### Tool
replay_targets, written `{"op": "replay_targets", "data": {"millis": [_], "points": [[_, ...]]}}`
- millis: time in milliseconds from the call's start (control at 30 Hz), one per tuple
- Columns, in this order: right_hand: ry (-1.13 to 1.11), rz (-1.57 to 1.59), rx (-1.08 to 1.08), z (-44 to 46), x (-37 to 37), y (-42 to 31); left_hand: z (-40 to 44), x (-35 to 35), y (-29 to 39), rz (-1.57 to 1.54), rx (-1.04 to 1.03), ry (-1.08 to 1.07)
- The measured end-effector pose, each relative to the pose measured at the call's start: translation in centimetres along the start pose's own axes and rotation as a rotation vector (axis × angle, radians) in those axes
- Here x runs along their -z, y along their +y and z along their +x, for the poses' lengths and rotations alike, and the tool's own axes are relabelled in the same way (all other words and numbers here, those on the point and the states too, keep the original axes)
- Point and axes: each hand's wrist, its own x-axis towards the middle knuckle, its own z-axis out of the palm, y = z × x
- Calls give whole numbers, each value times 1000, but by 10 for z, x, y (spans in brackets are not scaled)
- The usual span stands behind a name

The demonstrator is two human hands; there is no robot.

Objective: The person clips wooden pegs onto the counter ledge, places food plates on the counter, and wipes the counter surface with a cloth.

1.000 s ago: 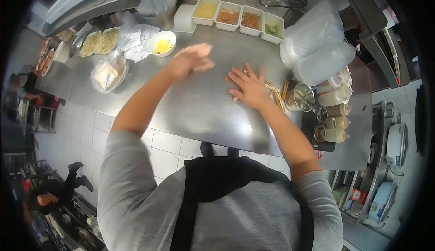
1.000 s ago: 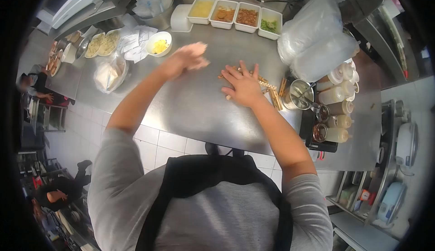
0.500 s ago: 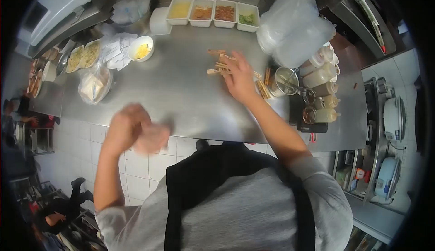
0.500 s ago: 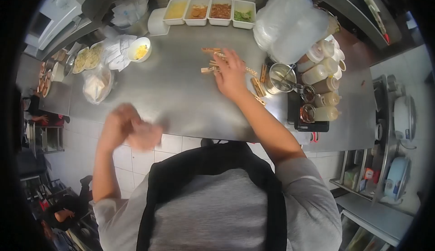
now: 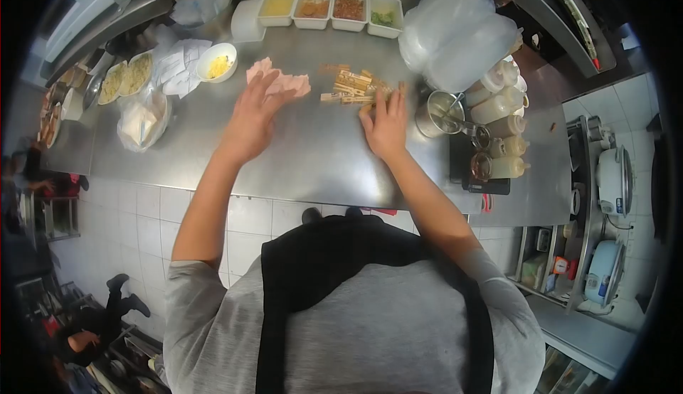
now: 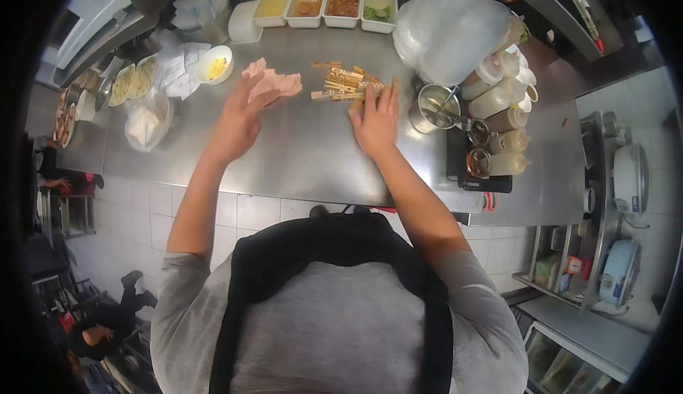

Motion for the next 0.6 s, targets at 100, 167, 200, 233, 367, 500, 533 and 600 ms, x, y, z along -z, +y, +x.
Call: {"op": "replay_targets", "data": {"millis": [100, 167, 200, 233, 367, 500, 533, 600], "points": [[89, 176, 61, 35, -13, 0, -30, 1, 4, -126, 92, 42], [22, 169, 82, 58, -13, 10, -57, 7, 4, -186, 179, 72], [-65, 101, 77, 69, -10, 22, -74, 12, 4, -193, 233, 80], [-150, 32, 71, 77, -5, 26, -90, 16, 4, -200, 284, 87], [-264, -199, 133, 97, 1, 24, -149, 24, 5, -179, 461, 114], [-327, -298, 230, 114, -16, 33, -183, 33, 8, -194, 500, 114], [-355, -282, 221, 115, -11, 28, -190, 37, 9, -198, 501, 112], [-405, -353, 210, 117, -1, 14, -203, 41, 5, -168, 526, 103]]}}
